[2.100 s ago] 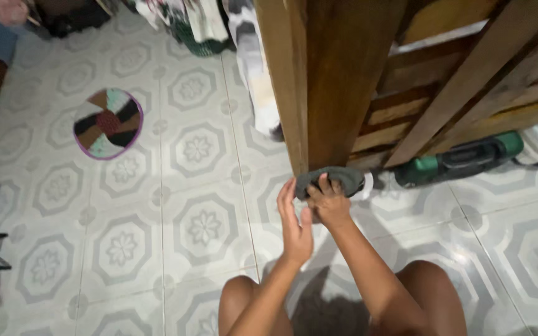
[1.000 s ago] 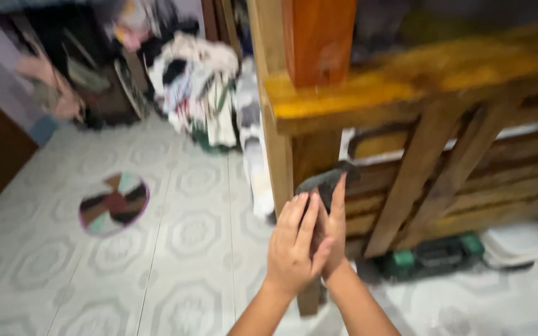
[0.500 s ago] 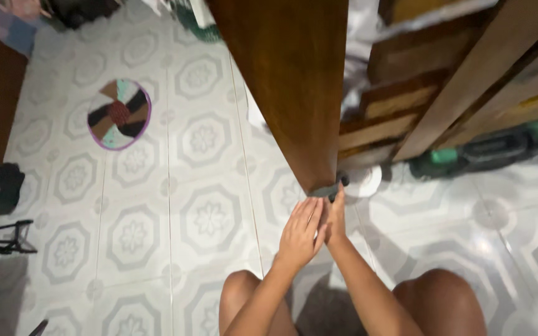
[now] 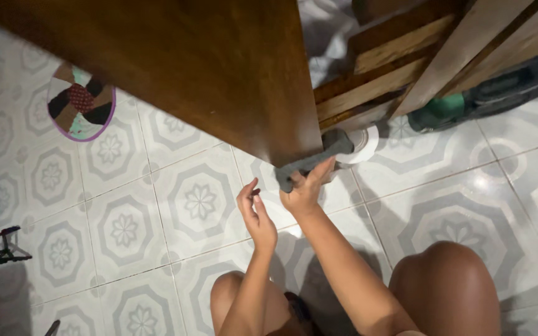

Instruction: The person scrubs the wooden leg and slats of a piece of furniture using a dark scrubbing pad. They work on the vertical leg, horizontal slats, and underside areas, moving around the furniture to reach different sections.

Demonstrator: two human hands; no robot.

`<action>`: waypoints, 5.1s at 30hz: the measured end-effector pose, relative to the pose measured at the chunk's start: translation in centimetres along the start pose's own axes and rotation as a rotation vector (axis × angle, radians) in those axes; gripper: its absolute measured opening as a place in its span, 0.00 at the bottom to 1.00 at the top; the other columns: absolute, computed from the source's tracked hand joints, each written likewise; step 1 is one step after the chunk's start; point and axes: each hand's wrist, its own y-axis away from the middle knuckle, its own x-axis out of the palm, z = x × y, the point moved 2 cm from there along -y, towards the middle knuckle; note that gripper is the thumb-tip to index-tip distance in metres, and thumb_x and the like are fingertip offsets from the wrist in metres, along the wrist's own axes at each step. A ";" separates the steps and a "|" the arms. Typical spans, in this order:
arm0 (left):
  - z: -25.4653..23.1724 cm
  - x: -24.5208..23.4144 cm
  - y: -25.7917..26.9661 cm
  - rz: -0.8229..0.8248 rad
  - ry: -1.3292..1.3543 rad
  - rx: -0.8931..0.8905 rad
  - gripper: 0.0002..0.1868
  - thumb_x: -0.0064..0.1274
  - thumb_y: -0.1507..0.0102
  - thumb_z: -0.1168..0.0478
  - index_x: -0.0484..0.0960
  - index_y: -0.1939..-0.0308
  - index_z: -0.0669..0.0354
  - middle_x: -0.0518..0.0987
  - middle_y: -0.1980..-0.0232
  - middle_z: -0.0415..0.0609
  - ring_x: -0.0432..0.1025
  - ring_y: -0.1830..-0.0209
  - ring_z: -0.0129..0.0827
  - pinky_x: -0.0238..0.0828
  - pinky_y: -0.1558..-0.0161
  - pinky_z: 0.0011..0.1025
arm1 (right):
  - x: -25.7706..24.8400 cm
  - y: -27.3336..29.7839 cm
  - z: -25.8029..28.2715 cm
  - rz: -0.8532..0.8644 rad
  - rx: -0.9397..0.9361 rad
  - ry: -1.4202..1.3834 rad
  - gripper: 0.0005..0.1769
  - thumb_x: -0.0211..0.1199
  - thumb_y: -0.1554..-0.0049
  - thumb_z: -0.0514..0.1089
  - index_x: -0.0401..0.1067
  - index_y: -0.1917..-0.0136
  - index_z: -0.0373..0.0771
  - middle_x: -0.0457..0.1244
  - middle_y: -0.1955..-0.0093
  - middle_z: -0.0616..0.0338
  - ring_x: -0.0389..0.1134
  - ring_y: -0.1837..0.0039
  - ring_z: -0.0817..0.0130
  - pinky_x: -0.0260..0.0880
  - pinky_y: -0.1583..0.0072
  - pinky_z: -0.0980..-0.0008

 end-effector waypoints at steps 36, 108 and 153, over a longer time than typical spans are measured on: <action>5.4 0.5 0.9 0.123 0.327 -0.421 0.17 0.33 0.38 0.58 0.68 0.51 0.65 0.70 0.55 0.51 0.62 0.59 0.28 0.59 0.53 0.27 | 6.7 14.2 -10.1 -0.459 1.763 -1.325 0.29 0.26 0.44 0.58 0.53 0.40 0.39 0.53 0.40 0.57 0.53 0.39 0.64 0.53 0.41 0.66; -14.3 9.2 -5.7 -0.455 -0.729 1.349 0.16 0.44 0.42 0.56 0.71 0.49 0.38 0.59 0.40 0.47 0.51 0.37 0.38 0.22 0.35 0.39 | -4.6 -5.1 -11.8 -0.026 0.751 -0.768 0.10 0.51 0.49 0.41 0.63 0.54 0.33 0.57 0.54 0.51 0.58 0.50 0.59 0.57 0.49 0.68; -13.5 9.6 -5.5 -0.472 -0.808 1.260 0.14 0.51 0.44 0.56 0.74 0.54 0.43 0.60 0.43 0.47 0.49 0.37 0.38 0.21 0.35 0.41 | -14.1 -12.4 -17.4 -0.452 0.791 -0.624 0.15 0.52 0.48 0.36 0.58 0.47 0.37 0.58 0.50 0.60 0.60 0.51 0.69 0.61 0.49 0.73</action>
